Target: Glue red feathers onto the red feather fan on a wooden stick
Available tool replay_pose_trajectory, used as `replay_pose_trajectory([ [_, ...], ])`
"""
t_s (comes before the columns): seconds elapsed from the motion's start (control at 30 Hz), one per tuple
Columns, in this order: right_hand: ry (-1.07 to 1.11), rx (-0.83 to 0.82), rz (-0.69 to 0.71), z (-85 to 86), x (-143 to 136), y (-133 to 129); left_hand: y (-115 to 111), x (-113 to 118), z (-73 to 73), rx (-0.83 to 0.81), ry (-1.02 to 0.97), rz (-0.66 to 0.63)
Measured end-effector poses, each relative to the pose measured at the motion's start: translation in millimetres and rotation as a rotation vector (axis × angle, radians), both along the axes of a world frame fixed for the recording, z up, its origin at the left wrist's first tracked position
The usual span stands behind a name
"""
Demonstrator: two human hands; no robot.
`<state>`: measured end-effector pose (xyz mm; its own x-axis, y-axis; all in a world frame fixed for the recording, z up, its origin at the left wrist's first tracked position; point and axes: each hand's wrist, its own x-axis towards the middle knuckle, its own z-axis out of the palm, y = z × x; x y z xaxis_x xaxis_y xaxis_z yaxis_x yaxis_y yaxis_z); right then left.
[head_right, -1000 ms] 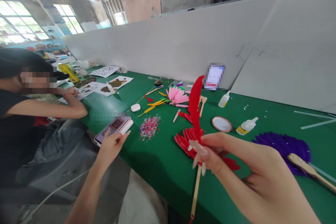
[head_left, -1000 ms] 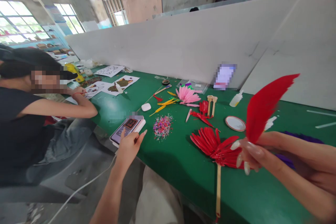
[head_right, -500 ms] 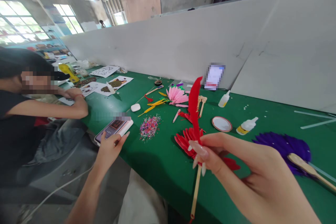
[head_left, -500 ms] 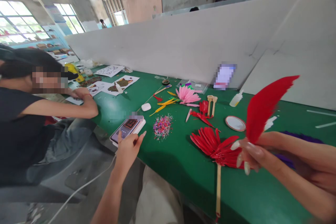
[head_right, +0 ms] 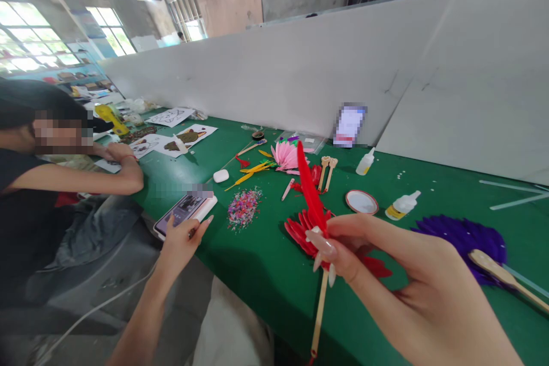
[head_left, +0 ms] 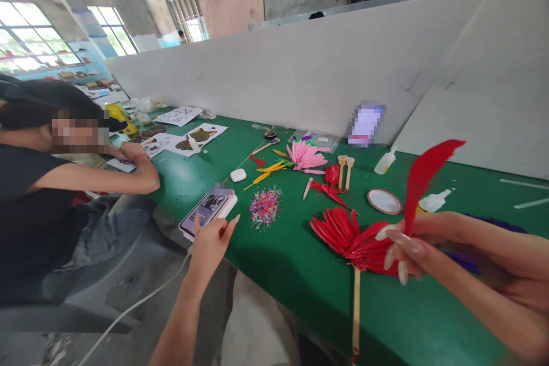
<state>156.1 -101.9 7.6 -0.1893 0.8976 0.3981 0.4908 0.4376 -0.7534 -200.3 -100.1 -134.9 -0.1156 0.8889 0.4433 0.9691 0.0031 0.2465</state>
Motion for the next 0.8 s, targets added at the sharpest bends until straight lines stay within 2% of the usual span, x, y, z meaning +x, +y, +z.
replay_pose_trajectory([
  [0.1, -0.038, -0.006, 0.033, 1.5, -0.3, -0.1, 0.9, 0.7, 1.0, -0.007, 0.003, 0.004],
  [0.6, -0.022, 0.006, 0.023, -0.3, 0.6, -1.4, -6.0, 7.8, 5.3, -0.038, -0.01, 0.104],
  [0.8, -0.037, 0.005, 0.009, -0.9, 1.4, -0.7, -6.9, 9.1, 4.0, -0.032, -0.04, 0.234],
])
